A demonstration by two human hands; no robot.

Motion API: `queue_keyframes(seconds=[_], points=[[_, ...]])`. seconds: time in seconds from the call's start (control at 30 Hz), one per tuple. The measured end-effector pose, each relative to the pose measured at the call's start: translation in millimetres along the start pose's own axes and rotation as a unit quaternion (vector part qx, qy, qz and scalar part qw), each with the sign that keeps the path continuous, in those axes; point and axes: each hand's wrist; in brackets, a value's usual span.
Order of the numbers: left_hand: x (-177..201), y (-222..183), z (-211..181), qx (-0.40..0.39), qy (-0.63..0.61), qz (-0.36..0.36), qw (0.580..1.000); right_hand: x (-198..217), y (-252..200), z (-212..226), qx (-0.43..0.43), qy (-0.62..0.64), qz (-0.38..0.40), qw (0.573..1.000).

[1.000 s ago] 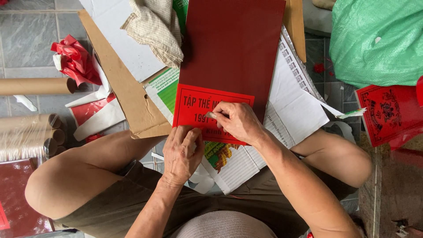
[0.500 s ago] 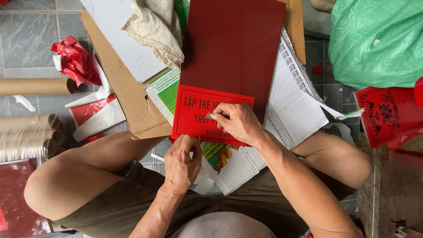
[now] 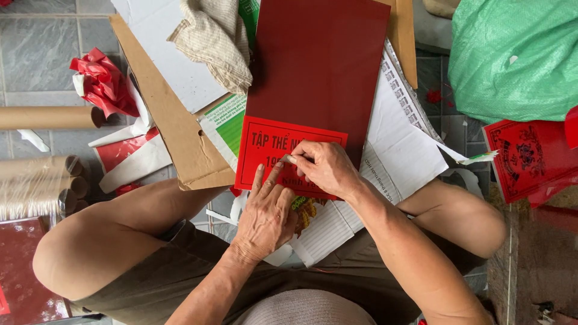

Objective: Manually applying a red title label to a maroon book cover using a small blade and adhesive.

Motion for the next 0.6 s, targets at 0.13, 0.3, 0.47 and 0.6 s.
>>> queue_keyframes(seconds=[0.13,0.3,0.47,0.6], points=[[-3.0,0.1,4.3,0.014,0.021,0.016,1.0,0.4,1.3,1.5,0.003,-0.015,0.004,1.0],[-2.1,1.9,4.7,0.029,0.037,0.05,0.998,-1.9,1.5,-3.0,0.014,-0.008,-0.001,1.0],[-6.4,2.0,4.8,0.033,0.063,0.054,0.996,0.0,0.9,-0.7,0.01,0.007,-0.001,1.0],[-10.9,-0.5,0.7,0.029,0.09,0.053,0.994,0.2,3.4,-18.8,0.01,0.11,0.002,0.994]])
Point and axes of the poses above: each hand's wrist, its own y-axis towards the middle knuckle, its own x-axis out of the back of the hand, z = x × y, and after that the axes turned 6 degrees about -y, right-handed
